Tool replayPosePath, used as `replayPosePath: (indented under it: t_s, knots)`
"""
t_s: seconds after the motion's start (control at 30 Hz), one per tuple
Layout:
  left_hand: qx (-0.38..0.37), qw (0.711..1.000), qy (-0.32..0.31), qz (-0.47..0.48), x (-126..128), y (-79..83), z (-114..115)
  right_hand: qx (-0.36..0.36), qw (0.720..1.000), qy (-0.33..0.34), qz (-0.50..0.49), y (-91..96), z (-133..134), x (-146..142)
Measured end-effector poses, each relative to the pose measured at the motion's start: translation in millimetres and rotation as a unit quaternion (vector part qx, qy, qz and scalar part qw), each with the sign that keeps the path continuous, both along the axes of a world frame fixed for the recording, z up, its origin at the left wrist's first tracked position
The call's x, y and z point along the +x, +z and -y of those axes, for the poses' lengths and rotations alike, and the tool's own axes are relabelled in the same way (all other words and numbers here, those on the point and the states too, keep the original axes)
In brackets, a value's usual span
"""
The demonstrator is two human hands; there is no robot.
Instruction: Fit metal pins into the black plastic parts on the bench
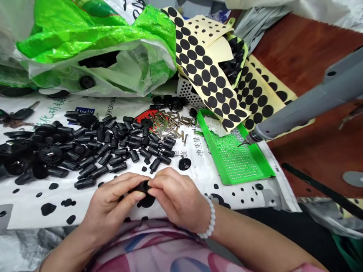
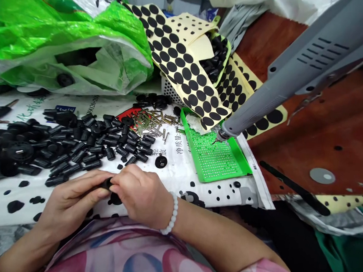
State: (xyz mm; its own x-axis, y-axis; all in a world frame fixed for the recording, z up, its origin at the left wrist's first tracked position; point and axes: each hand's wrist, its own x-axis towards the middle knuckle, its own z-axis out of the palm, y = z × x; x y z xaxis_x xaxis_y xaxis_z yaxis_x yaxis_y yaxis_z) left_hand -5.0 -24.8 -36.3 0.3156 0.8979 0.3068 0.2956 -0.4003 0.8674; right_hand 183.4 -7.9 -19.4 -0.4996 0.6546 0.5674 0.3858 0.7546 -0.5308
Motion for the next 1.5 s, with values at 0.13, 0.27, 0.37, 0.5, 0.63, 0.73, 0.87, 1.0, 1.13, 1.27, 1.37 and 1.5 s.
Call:
replayPosePath:
  t_s: [0.13, 0.27, 0.37, 0.5, 0.63, 0.73, 0.87, 1.0, 1.13, 1.27, 1.37, 1.5]
  knots:
    - [-0.097, 0.991, -0.034, 0.080, -0.5, 6.5, 3.2, 0.005, 0.998, 0.048, -0.042, 2.3, -1.2, 5.2]
    - [-0.179, 0.973, -0.100, 0.108, -0.4, 12.8, 3.7, 0.031, 0.995, 0.069, -0.060, 2.0, -0.1, 8.2]
    - [-0.103, 0.991, -0.069, 0.041, 3.6, 12.6, 4.4, 0.008, 0.996, 0.050, -0.073, -1.3, 1.0, 7.2]
    - [-0.002, 1.000, -0.014, -0.013, 8.7, 6.0, 6.0, -0.082, 0.991, 0.032, -0.103, -3.7, 0.4, 4.3]
    - [-0.052, 0.998, -0.002, 0.022, 5.4, 1.7, 3.9, -0.167, 0.977, 0.037, -0.127, 1.6, -0.9, 9.2]
    - [-0.144, 0.984, 0.011, 0.107, 0.7, 2.3, 0.7, -0.178, 0.973, 0.005, -0.145, 7.8, -1.7, 21.6]
    - [-0.183, 0.971, 0.033, 0.152, 3.2, 5.4, -1.2, -0.177, 0.968, -0.068, -0.162, 16.2, -3.8, 35.9]
    - [-0.151, 0.981, 0.000, 0.122, 11.7, 9.8, -1.4, -0.102, 0.989, -0.006, -0.108, 24.4, -5.3, 32.4]
    - [-0.118, 0.987, -0.002, 0.112, 13.0, 10.0, -0.8, -0.052, 0.996, 0.066, -0.031, 27.7, -6.3, 21.0]
    - [-0.082, 0.994, 0.002, 0.065, 9.6, 5.3, 1.1, -0.036, 0.997, 0.058, 0.021, 27.5, -8.6, 15.4]
    - [-0.033, 0.999, 0.002, 0.008, 7.9, 1.8, 1.7, -0.034, 0.995, 0.052, 0.072, 29.0, -11.0, 15.4]
    - [0.023, 0.999, 0.011, -0.038, 6.5, 1.4, 0.4, 0.003, 0.990, 0.038, 0.139, 32.6, -11.9, 18.9]
